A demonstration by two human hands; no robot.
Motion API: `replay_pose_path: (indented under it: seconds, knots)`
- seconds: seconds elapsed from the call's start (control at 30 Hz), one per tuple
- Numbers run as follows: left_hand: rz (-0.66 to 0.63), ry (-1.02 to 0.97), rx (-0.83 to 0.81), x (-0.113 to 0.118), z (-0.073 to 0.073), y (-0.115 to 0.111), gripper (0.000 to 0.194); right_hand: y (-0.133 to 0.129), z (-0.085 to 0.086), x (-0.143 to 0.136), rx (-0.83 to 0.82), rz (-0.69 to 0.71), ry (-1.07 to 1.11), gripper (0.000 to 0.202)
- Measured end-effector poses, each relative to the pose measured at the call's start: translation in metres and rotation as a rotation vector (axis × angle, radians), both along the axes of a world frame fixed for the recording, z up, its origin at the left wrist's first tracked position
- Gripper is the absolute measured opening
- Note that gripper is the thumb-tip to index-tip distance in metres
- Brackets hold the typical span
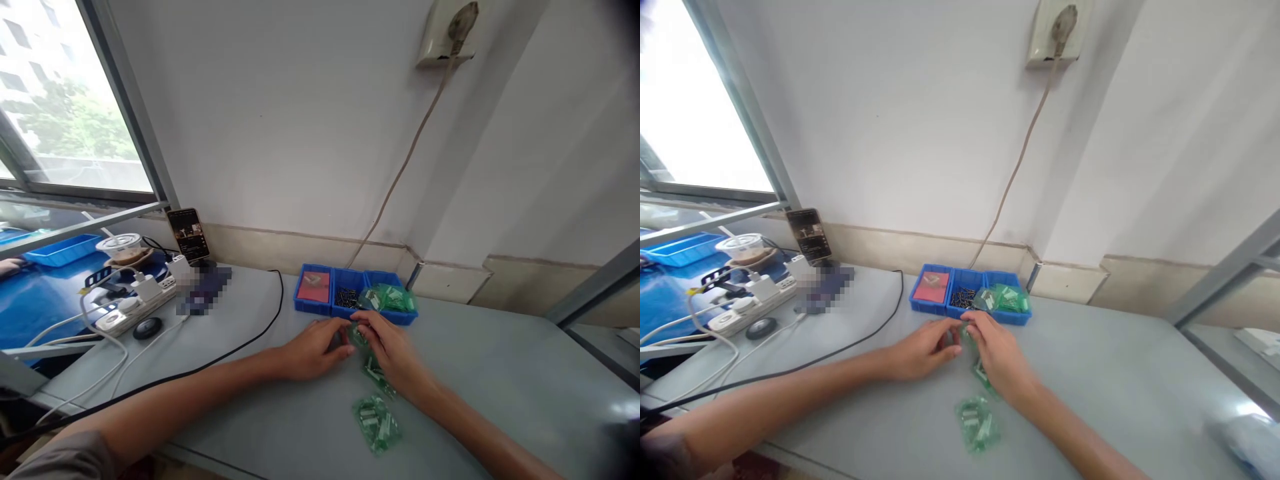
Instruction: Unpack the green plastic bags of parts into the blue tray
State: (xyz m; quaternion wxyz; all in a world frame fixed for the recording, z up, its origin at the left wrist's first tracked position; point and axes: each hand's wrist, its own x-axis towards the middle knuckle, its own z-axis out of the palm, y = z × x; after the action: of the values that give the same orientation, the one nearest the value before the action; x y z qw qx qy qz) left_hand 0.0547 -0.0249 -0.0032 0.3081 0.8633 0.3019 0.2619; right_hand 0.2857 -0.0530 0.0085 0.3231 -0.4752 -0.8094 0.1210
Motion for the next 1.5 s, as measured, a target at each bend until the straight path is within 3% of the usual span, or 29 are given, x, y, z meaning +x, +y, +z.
replay_pose_path:
  seconds: [0.07,0.17,0.27,0.37,0.53,1.0,1.17,1.33,1.4,1.5]
  knots:
    - [0.048,-0.076,-0.111,0.007,-0.001,0.004,0.028,0.005,-0.001,-0.004,0.006,0.03,0.084,0.026]
    - [0.088,-0.176,-0.137,0.014,-0.006,0.008,0.028,0.012,-0.001,0.002,0.133,-0.032,0.086,0.028]
    - [0.082,-0.207,-0.132,0.014,-0.01,0.01,0.032,0.021,0.001,0.017,0.369,-0.128,-0.155,0.034]
    - [0.076,-0.213,-0.158,0.012,-0.011,0.01,0.035,0.029,-0.001,0.031,0.408,-0.138,-0.407,0.036]
    - [0.08,-0.252,-0.229,0.011,-0.011,0.009,0.037,0.043,-0.005,0.041,0.348,-0.224,-0.514,0.041]
    - [0.063,-0.293,-0.266,0.01,-0.012,0.01,0.037,0.101,0.021,0.065,0.233,-0.213,-0.45,0.043]
    - [0.05,-0.306,-0.316,0.009,-0.011,0.01,0.035,0.075,0.023,0.051,0.361,-0.267,-0.295,0.041]
    - [0.048,-0.322,-0.312,0.008,-0.012,0.012,0.033,0.023,0.002,0.026,0.378,-0.023,-0.26,0.028]
    - [0.047,-0.321,-0.306,0.008,-0.012,0.013,0.035,0.012,-0.008,0.019,0.363,0.081,-0.232,0.031]
    - [0.044,-0.325,-0.313,0.008,-0.012,0.014,0.036,0.01,-0.017,0.015,0.313,0.117,-0.165,0.032]
